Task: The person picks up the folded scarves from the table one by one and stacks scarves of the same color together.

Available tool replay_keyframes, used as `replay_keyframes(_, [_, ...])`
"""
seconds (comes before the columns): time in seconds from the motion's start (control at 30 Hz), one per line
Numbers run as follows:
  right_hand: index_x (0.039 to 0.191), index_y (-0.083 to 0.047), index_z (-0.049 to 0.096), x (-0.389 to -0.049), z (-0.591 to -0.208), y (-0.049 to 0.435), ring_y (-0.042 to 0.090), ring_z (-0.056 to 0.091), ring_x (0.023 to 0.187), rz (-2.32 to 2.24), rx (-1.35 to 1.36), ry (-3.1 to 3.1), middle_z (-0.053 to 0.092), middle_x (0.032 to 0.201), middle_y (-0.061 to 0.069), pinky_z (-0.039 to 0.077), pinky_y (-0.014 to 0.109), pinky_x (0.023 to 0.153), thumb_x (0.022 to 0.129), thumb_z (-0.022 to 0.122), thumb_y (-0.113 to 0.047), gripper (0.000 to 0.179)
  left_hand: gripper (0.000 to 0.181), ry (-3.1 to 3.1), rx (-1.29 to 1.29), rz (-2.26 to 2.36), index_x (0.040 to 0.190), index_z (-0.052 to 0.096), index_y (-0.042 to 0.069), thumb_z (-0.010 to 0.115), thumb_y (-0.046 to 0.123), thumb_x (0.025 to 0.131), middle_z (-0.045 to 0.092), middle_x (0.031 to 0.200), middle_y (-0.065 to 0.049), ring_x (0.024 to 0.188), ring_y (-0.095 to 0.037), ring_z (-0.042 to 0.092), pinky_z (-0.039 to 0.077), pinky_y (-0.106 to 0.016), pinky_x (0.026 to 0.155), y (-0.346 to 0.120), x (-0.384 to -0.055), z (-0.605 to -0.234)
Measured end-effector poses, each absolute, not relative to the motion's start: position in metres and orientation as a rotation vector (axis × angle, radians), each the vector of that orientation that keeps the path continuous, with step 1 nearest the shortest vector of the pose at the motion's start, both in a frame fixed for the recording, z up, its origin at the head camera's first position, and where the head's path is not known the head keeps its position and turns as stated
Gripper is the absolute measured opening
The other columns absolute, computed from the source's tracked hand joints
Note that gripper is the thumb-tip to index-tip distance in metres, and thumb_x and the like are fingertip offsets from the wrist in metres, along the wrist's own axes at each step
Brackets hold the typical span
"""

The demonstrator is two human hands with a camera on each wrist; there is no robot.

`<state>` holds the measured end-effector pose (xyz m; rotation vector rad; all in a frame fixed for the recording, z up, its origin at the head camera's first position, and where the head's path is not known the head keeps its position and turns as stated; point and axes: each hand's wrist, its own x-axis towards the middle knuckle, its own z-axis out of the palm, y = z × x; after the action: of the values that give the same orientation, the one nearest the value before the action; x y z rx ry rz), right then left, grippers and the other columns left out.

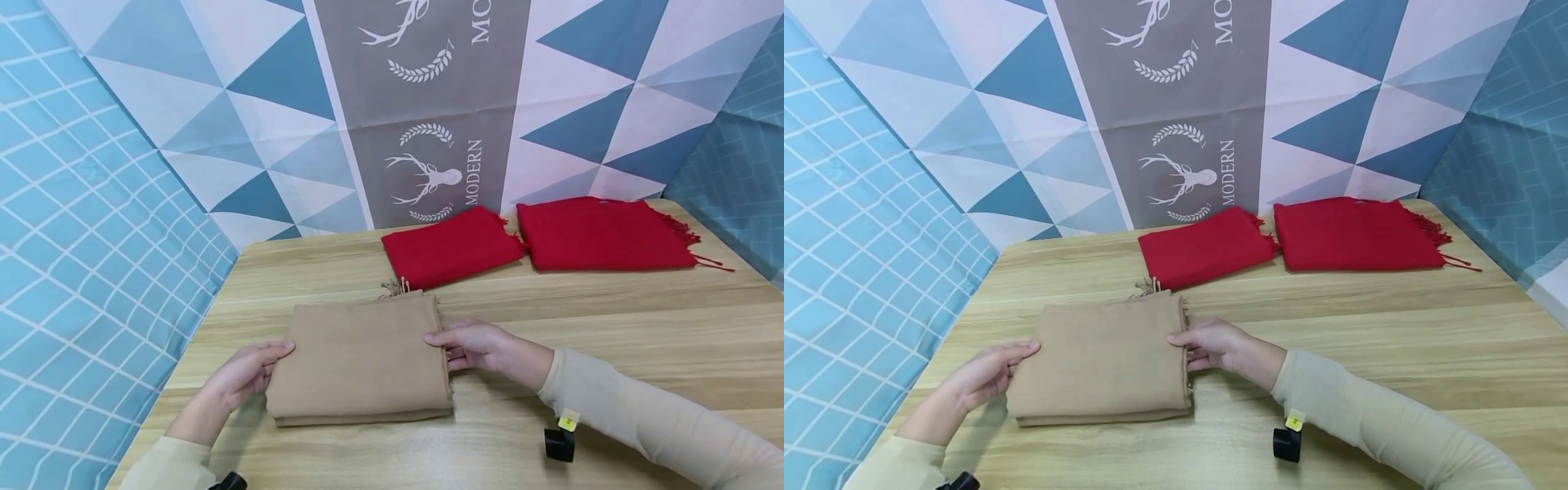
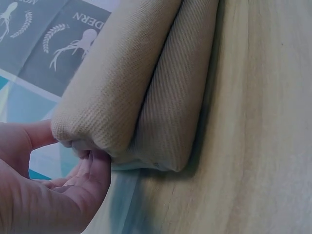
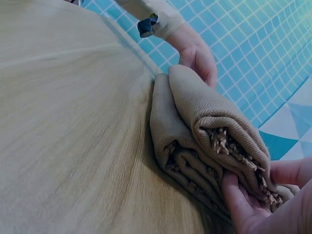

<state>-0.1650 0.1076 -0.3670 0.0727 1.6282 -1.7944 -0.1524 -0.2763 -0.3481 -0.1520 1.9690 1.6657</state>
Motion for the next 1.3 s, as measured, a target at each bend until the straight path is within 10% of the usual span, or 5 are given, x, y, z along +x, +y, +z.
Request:
replay_keyframes(0.47, [0.092, -0.006, 0.063, -0.17, -0.366, 0.11, 0.01, 0.063, 0.072, -1.776, 0.095, 1.668, 0.066, 0.077, -0.003, 0.057, 0.024, 0.069, 0.09, 0.065, -0.01, 0.005, 0.044, 1.999, -0.177, 1.596, 0.127, 0.048, -0.005, 0.056, 0.027, 0.097, 0.071, 0.092, 0.01, 0.086, -0.004, 0.069, 0.057, -0.023, 0.079, -0.275, -0.155, -0.345])
replay_keyframes(0.87, [0.127, 0.015, 0.048, -0.177, -0.367, 0.121, 0.009, 0.065, 0.075, -1.823, 0.025, 1.673, 0.067, 0.081, -0.003, 0.059, 0.026, 0.075, 0.092, 0.06, -0.006, 0.043, 0.046, 2.272, -0.211, 1.313, 0.121, 0.048, -0.007, 0.058, 0.03, 0.095, 0.07, 0.093, 0.003, 0.086, -0.006, 0.068, 0.058, -0.027, 0.08, -0.273, -0.158, -0.326])
replay_keyframes(1.3, [0.127, 0.014, 0.048, -0.182, -0.364, 0.132, 0.012, 0.068, 0.079, -1.84, -0.013, 1.656, 0.07, 0.082, -0.002, 0.058, 0.036, 0.088, 0.093, 0.057, -0.003, 0.039, 0.047, 2.353, -0.121, 1.181, 0.125, 0.044, -0.013, 0.055, 0.023, 0.097, 0.071, 0.097, -0.004, 0.087, -0.009, 0.069, 0.059, -0.032, 0.081, -0.272, -0.162, -0.314])
